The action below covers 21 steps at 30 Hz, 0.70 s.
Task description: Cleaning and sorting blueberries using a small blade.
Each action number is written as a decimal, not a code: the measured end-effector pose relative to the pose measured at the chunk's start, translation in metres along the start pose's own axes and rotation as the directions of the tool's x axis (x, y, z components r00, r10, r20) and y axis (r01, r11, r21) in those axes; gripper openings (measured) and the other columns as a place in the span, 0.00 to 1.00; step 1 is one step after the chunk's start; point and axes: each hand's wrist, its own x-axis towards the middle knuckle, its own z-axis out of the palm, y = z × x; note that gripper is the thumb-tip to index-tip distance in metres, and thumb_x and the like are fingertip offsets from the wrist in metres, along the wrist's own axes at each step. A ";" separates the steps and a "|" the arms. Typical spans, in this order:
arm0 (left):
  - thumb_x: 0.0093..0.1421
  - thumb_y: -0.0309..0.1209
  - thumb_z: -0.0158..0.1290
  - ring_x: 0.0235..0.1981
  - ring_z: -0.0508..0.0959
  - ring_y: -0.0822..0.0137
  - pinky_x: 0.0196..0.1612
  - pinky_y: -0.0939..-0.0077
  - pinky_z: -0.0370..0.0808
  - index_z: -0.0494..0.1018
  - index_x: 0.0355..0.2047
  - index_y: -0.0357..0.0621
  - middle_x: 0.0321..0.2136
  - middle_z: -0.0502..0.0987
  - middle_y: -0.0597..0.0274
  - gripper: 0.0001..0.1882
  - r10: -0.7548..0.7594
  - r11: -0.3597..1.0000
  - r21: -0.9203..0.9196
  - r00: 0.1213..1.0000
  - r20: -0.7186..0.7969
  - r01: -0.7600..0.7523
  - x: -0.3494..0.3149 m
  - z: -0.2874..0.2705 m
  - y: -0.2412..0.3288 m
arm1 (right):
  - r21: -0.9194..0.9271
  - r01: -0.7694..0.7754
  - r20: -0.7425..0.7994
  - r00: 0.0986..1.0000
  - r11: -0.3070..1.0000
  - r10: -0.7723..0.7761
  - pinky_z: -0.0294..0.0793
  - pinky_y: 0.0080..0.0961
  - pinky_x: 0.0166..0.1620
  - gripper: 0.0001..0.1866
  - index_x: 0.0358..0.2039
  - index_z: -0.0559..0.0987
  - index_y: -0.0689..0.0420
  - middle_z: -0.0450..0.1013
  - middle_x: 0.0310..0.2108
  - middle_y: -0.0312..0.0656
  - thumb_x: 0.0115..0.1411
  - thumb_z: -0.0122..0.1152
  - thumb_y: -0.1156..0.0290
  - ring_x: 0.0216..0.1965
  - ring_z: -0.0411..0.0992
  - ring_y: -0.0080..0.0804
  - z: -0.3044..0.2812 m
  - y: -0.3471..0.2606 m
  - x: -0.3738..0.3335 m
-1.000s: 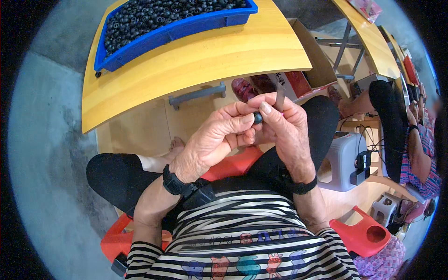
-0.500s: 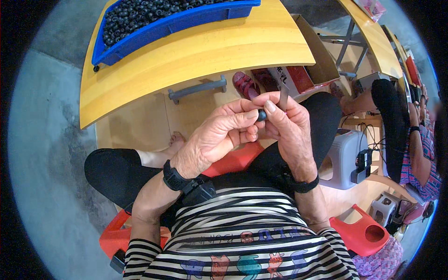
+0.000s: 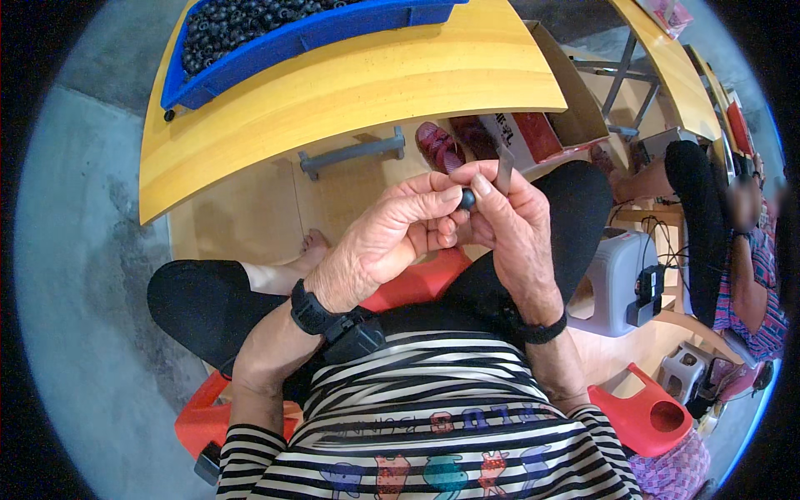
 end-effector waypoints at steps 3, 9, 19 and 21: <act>0.57 0.30 0.53 0.25 0.71 0.79 0.28 0.86 0.70 0.72 0.42 0.47 0.26 0.74 0.69 0.12 0.000 1.000 0.007 1.000 0.013 0.000 0.000 -0.001 0.001 | 0.001 -0.004 -0.024 1.000 1.000 0.004 0.57 0.09 0.15 0.10 0.37 0.75 0.58 0.63 0.15 0.26 0.61 0.50 0.65 0.13 0.55 0.09 0.002 0.001 0.000; 0.57 0.32 0.53 0.25 0.71 0.79 0.29 0.85 0.70 0.72 0.41 0.46 0.25 0.74 0.69 0.12 -0.006 1.000 0.009 1.000 0.005 0.006 0.002 -0.003 0.000 | 0.019 -0.018 0.002 1.000 1.000 0.018 0.55 0.10 0.15 0.10 0.36 0.75 0.58 0.61 0.15 0.25 0.62 0.50 0.66 0.13 0.55 0.10 -0.002 0.005 0.001; 0.56 0.33 0.54 0.25 0.71 0.79 0.30 0.85 0.69 0.72 0.40 0.45 0.26 0.73 0.71 0.12 -0.019 1.000 0.011 0.998 -0.052 0.020 0.008 -0.012 -0.005 | 0.056 -0.073 -0.031 0.997 0.996 0.075 0.47 0.06 0.17 0.09 0.38 0.75 0.59 0.63 0.19 0.24 0.62 0.48 0.70 0.15 0.51 0.07 0.000 0.010 0.002; 0.56 0.33 0.54 0.25 0.71 0.79 0.30 0.85 0.70 0.72 0.39 0.45 0.26 0.73 0.71 0.11 -0.023 1.000 0.009 0.999 -0.048 0.024 0.008 -0.013 -0.005 | 0.072 -0.094 -0.063 0.993 0.993 0.099 0.47 0.06 0.17 0.09 0.38 0.75 0.59 0.62 0.18 0.24 0.63 0.47 0.70 0.15 0.51 0.07 0.003 0.010 0.003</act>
